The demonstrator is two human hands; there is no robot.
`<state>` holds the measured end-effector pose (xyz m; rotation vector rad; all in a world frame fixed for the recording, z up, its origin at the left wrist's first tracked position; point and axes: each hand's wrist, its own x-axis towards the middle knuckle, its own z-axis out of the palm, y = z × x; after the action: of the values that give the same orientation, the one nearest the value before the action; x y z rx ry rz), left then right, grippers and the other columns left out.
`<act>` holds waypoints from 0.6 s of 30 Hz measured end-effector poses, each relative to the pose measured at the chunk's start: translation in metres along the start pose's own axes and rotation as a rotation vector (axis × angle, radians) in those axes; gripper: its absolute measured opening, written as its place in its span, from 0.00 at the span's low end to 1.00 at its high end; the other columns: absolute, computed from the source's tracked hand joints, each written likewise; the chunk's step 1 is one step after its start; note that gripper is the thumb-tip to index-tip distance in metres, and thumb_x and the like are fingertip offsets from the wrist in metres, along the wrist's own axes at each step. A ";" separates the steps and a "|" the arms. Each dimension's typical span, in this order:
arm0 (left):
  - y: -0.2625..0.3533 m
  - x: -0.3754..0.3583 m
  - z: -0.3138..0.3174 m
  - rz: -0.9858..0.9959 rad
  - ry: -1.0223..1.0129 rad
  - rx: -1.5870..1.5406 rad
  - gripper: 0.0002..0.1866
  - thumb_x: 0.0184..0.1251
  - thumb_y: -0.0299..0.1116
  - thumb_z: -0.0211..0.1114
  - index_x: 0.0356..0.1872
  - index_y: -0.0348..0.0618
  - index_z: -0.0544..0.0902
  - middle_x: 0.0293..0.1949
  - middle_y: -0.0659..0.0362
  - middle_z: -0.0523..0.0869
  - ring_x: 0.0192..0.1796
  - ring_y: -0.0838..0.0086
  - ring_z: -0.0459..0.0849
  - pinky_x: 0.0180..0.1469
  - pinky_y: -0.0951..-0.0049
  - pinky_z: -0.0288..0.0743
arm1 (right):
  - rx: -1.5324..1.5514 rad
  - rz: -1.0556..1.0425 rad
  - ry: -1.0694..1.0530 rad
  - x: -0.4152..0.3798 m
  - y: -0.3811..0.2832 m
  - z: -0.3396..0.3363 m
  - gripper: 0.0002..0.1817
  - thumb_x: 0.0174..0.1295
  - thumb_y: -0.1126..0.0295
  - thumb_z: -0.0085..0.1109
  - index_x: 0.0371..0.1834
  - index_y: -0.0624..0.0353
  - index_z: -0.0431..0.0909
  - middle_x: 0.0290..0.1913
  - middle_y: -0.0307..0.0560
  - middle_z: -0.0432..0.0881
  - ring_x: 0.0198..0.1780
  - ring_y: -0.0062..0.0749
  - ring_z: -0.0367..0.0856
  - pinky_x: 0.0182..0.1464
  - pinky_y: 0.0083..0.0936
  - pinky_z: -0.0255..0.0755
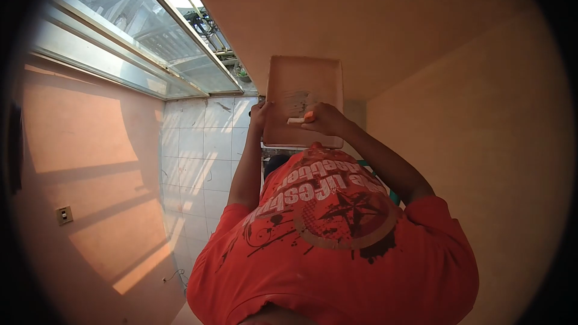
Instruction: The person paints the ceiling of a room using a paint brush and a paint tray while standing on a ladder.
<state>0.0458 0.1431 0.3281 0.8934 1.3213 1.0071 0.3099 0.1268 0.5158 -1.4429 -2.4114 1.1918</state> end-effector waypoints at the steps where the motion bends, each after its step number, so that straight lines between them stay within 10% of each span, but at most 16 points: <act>1: 0.002 -0.001 0.001 0.000 0.007 -0.009 0.17 0.69 0.40 0.66 0.44 0.32 0.88 0.34 0.59 0.89 0.34 0.78 0.84 0.37 0.74 0.78 | -0.069 -0.081 0.009 0.007 -0.001 0.010 0.16 0.55 0.57 0.71 0.41 0.55 0.87 0.33 0.54 0.86 0.37 0.50 0.85 0.42 0.40 0.77; 8: 0.010 -0.008 0.008 0.003 0.019 -0.058 0.17 0.69 0.40 0.65 0.43 0.32 0.88 0.35 0.58 0.89 0.34 0.78 0.84 0.36 0.74 0.77 | -0.254 -0.160 -0.130 0.042 0.009 0.054 0.14 0.54 0.58 0.72 0.35 0.56 0.85 0.34 0.54 0.85 0.39 0.52 0.85 0.43 0.42 0.77; 18: -0.008 0.002 0.002 0.019 0.010 0.051 0.19 0.70 0.42 0.66 0.43 0.32 0.88 0.33 0.60 0.89 0.35 0.80 0.83 0.36 0.76 0.77 | 0.014 0.069 0.112 -0.022 -0.094 -0.115 0.18 0.51 0.54 0.71 0.32 0.60 0.85 0.28 0.52 0.85 0.31 0.41 0.84 0.39 0.36 0.76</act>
<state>0.0482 0.1421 0.3201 0.9424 1.3540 0.9977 0.3059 0.1521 0.6640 -1.5568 -2.2928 1.1069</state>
